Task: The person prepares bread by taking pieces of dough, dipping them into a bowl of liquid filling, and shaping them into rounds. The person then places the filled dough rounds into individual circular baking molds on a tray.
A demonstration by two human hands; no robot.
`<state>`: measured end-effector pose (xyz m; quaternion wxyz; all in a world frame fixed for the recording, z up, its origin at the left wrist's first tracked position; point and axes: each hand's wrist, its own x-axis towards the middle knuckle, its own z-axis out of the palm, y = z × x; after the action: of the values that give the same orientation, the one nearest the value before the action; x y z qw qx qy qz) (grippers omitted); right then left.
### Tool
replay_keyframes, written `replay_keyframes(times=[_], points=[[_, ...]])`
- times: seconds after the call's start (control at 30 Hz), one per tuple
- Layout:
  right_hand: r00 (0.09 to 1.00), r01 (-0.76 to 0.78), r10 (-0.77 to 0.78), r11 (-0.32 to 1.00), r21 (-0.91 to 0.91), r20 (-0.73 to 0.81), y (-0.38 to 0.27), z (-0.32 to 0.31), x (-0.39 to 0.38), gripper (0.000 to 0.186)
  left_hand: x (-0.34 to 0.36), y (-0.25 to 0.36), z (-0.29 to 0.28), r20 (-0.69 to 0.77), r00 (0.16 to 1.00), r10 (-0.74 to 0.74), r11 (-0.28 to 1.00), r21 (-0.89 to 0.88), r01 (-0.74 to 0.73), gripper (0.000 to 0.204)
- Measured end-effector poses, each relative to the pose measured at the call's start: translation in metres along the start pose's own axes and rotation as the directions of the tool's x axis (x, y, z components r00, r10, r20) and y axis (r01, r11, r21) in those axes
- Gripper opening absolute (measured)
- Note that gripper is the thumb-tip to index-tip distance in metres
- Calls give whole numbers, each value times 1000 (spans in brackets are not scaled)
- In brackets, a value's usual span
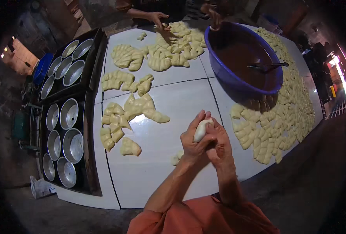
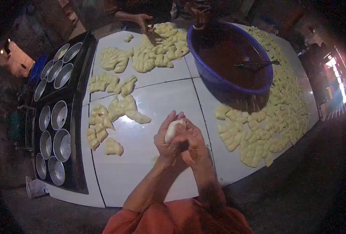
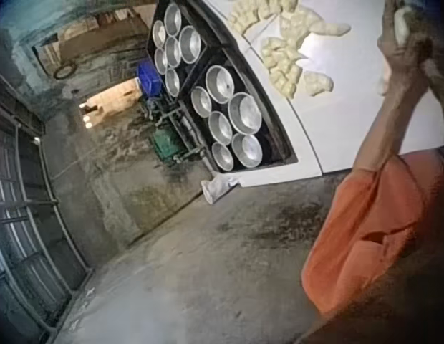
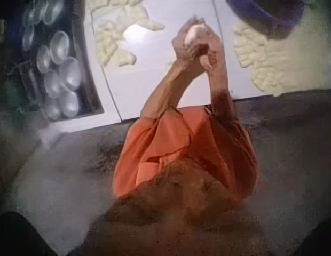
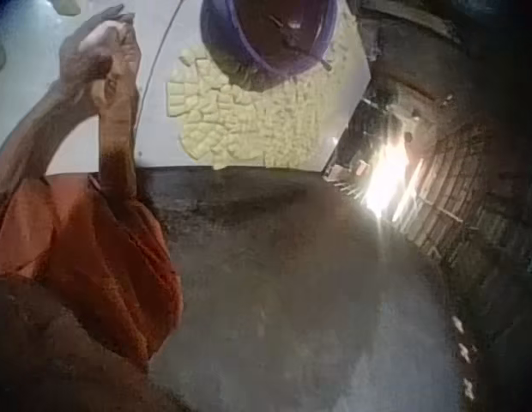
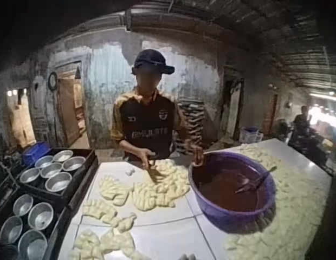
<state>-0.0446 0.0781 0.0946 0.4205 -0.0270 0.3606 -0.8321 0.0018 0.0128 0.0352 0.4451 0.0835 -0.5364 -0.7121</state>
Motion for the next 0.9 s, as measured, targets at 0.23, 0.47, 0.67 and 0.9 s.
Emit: replay_keyframes(times=[0.23,0.47,0.67,0.9], points=[[966,257,-240,939,-230,100,-76,-15,49,13,2,14,24,62,836,-545,821,-164,547,85],[937,142,-321,-4,-990,136,-216,-78,156,29,23,27,-21,15,790,-613,780,169,602,38],[989,120,134,-496,-860,60,-219,-106,186,27,24,34,-28,61,732,-678,717,274,641,40],[995,61,20,638,-768,95,-208,-54,140,16,31,32,-12,73,711,-699,709,196,677,40]])
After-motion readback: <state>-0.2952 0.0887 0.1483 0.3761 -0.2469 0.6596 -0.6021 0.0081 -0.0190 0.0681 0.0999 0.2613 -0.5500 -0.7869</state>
